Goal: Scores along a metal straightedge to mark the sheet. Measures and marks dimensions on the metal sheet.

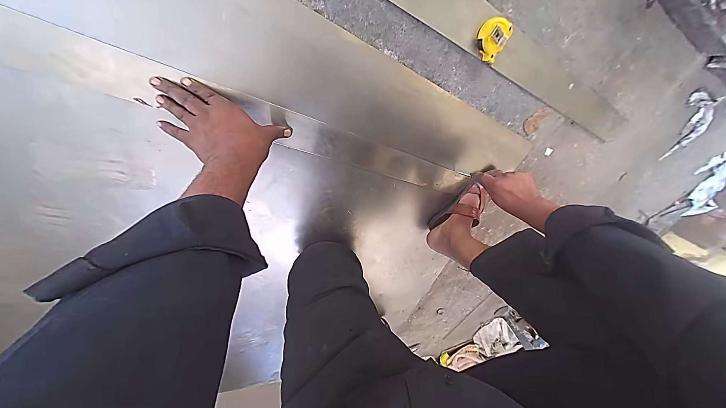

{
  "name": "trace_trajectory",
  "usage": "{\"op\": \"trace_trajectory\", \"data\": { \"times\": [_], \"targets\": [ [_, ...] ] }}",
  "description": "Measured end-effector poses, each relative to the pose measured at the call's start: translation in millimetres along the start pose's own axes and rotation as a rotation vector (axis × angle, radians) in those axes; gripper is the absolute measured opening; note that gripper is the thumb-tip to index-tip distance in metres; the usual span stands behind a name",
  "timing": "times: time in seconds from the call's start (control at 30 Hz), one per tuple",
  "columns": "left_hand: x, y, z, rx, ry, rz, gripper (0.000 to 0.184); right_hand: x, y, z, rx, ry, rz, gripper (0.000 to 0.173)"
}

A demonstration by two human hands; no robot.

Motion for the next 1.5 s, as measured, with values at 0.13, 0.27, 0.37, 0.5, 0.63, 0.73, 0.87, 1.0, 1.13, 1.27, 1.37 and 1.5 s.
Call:
{"op": "trace_trajectory", "data": {
  "times": [0.13, 0.27, 0.37, 0.5, 0.63, 0.73, 0.87, 1.0, 1.13, 1.27, 1.37, 1.5],
  "targets": [
    [2, -1, -2, 0.002, 0.008, -0.017, 0.152, 2, -8, 5, -0.019, -0.067, -0.041, 0.035],
    [2, -1, -2, -0.014, 0.029, -0.018, 0.153, -5, -10, 11, -0.252, -0.039, -0.149, 0.037],
    [6, 2, 3, 0.008, 0.039, -0.017, 0.153, -17, -7, 3, -0.342, 0.101, -0.201, 0.034],
    [8, -7, -1, 0.006, 0.142, -0.238, 0.140, -19, -49, -47, -0.419, 0.290, -0.381, 0.024],
    [10, -49, -21, -0.100, 0.230, -0.443, 0.127, -12, -82, -73, -0.452, 0.380, -0.459, 0.044],
    [22, -86, -38, -0.123, 0.240, -0.556, 0.117, 3, -99, -76, -0.538, 0.220, -0.494, 0.074],
    [19, -159, -76, -0.100, 0.336, -0.616, 0.099, -2, -135, -110, -0.589, 0.157, -0.566, 0.091],
    [-6, -206, -120, 0.001, 0.575, -0.713, 0.095, -1, -160, -128, -0.601, 0.139, -0.572, 0.079],
    [-2, -215, -129, 0.001, 0.587, -0.743, 0.089, 22, -158, -151, -0.478, 0.258, -0.370, 0.073],
    [-10, -204, -123, 0.024, 0.713, -0.783, 0.083, 0, -141, -142, -0.412, 0.284, -0.283, 0.074],
    [0, -205, -124, 0.036, 0.721, -0.810, 0.075, 12, -146, -151, -0.458, 0.308, -0.278, 0.072],
    [-2, -209, -121, 0.021, 0.755, -0.764, 0.071, 25, -129, -172, -0.363, 0.411, -0.042, 0.078]
  ]
}}
Point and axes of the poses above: each hand's wrist, its own x-axis away from the middle knuckle, its own z-axis out of the back of the hand, y = z × x, the point moved 3 cm from there along -x, towards the middle knuckle, and after that the axes turned 4 degrees about z, right-handed, at the moved point
